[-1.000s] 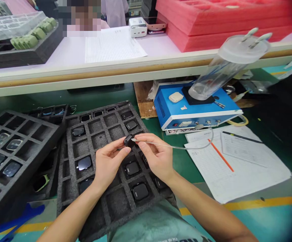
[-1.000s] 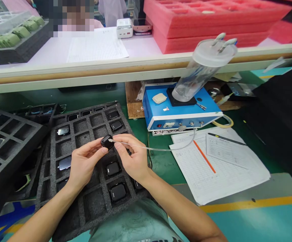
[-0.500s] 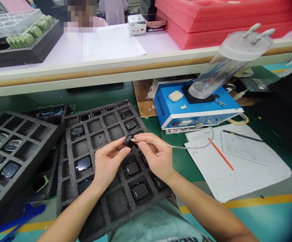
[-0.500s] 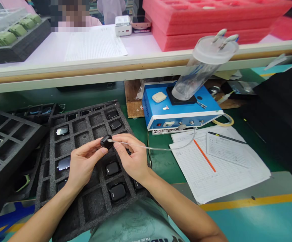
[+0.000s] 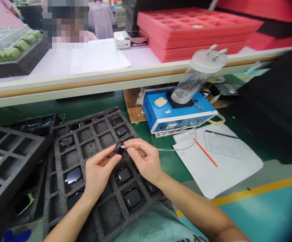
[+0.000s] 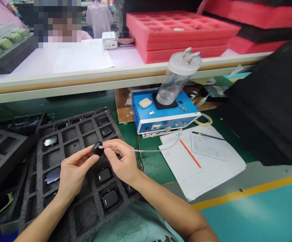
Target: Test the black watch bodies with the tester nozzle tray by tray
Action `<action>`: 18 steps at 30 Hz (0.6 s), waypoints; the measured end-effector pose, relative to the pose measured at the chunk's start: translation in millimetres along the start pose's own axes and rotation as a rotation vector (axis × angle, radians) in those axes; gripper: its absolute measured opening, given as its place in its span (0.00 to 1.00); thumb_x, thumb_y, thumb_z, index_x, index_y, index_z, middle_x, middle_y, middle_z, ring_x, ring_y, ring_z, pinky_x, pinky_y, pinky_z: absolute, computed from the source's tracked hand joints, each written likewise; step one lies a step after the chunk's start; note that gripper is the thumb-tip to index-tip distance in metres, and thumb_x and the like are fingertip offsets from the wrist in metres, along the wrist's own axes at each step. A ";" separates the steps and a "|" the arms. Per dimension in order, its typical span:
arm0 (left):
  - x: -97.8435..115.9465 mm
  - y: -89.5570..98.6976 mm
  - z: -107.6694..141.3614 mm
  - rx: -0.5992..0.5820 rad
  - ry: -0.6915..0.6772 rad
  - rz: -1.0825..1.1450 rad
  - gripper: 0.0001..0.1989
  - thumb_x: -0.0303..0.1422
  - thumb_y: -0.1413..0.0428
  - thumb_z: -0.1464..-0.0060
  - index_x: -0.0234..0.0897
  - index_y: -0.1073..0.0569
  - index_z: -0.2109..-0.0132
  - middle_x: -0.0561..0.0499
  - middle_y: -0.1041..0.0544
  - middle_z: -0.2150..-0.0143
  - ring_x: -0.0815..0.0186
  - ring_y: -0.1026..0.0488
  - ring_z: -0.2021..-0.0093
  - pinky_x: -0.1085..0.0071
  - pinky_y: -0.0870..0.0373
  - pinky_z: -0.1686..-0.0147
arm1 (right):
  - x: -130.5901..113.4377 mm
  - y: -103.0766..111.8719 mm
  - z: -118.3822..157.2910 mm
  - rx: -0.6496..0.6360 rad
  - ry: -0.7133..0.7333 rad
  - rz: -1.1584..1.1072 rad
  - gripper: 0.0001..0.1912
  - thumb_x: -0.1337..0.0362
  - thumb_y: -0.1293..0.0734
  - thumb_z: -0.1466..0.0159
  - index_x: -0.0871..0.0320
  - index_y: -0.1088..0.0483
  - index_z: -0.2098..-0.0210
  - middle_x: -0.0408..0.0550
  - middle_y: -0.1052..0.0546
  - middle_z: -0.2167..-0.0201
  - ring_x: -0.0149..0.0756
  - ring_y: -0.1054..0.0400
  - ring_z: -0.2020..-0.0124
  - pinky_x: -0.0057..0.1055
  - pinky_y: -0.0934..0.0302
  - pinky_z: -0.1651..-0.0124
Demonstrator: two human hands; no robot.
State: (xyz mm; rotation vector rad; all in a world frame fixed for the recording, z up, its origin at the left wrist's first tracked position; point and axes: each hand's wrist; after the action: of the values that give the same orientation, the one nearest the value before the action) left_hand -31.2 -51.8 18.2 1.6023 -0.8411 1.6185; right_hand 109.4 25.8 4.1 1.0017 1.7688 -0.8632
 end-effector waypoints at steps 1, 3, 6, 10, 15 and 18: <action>-0.5 0.1 -0.8 0.016 0.004 -0.014 0.19 0.36 0.28 0.58 0.40 0.15 0.56 0.48 0.14 0.58 0.60 0.18 0.60 0.68 0.20 0.57 | 0.4 -0.1 -0.7 -0.001 0.002 -0.010 0.07 0.66 0.32 0.33 0.55 0.21 0.59 0.50 0.21 0.58 0.35 0.23 0.57 0.31 0.25 0.54; -1.2 0.1 -2.4 0.036 0.012 -0.040 0.20 0.37 0.28 0.59 0.40 0.15 0.56 0.47 0.14 0.59 0.60 0.17 0.61 0.67 0.19 0.56 | 1.0 -0.2 -2.1 -0.001 0.003 -0.014 0.07 0.66 0.32 0.33 0.56 0.21 0.59 0.50 0.21 0.58 0.35 0.23 0.57 0.30 0.25 0.55; -1.3 -0.2 -3.8 0.048 0.009 -0.060 0.21 0.38 0.27 0.60 0.40 0.15 0.56 0.47 0.14 0.58 0.58 0.17 0.60 0.65 0.19 0.55 | 0.9 0.1 -4.2 0.004 0.001 -0.006 0.07 0.66 0.32 0.34 0.56 0.21 0.59 0.50 0.20 0.58 0.35 0.23 0.58 0.30 0.25 0.56; -0.8 -0.2 -4.1 0.052 0.004 -0.079 0.22 0.40 0.28 0.60 0.39 0.16 0.56 0.46 0.14 0.58 0.56 0.17 0.59 0.63 0.19 0.54 | 0.3 0.5 -5.4 0.006 -0.003 -0.011 0.07 0.65 0.32 0.34 0.56 0.21 0.60 0.50 0.20 0.58 0.35 0.22 0.58 0.30 0.24 0.56; -0.8 -0.2 -4.6 0.043 0.007 -0.078 0.22 0.39 0.28 0.60 0.40 0.16 0.55 0.46 0.15 0.57 0.56 0.17 0.58 0.63 0.19 0.54 | 0.4 0.5 -5.4 0.009 -0.009 -0.013 0.07 0.65 0.32 0.35 0.57 0.21 0.60 0.51 0.21 0.59 0.35 0.22 0.59 0.30 0.24 0.57; -0.4 -0.5 -4.8 0.045 0.009 -0.072 0.22 0.39 0.28 0.60 0.39 0.16 0.55 0.46 0.15 0.57 0.55 0.17 0.58 0.62 0.19 0.53 | 0.2 0.5 -5.8 0.009 -0.008 -0.010 0.07 0.65 0.32 0.35 0.57 0.21 0.60 0.51 0.21 0.59 0.35 0.22 0.59 0.30 0.24 0.57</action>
State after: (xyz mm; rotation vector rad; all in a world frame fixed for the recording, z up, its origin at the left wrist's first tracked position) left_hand -33.4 -47.5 17.7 1.6363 -0.7386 1.6031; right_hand 107.7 31.1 5.9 0.9942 1.7657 -0.8808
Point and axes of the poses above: each hand's wrist, its own z-axis away from the middle knuckle, its own y-axis out of the back of the hand, x = y × z
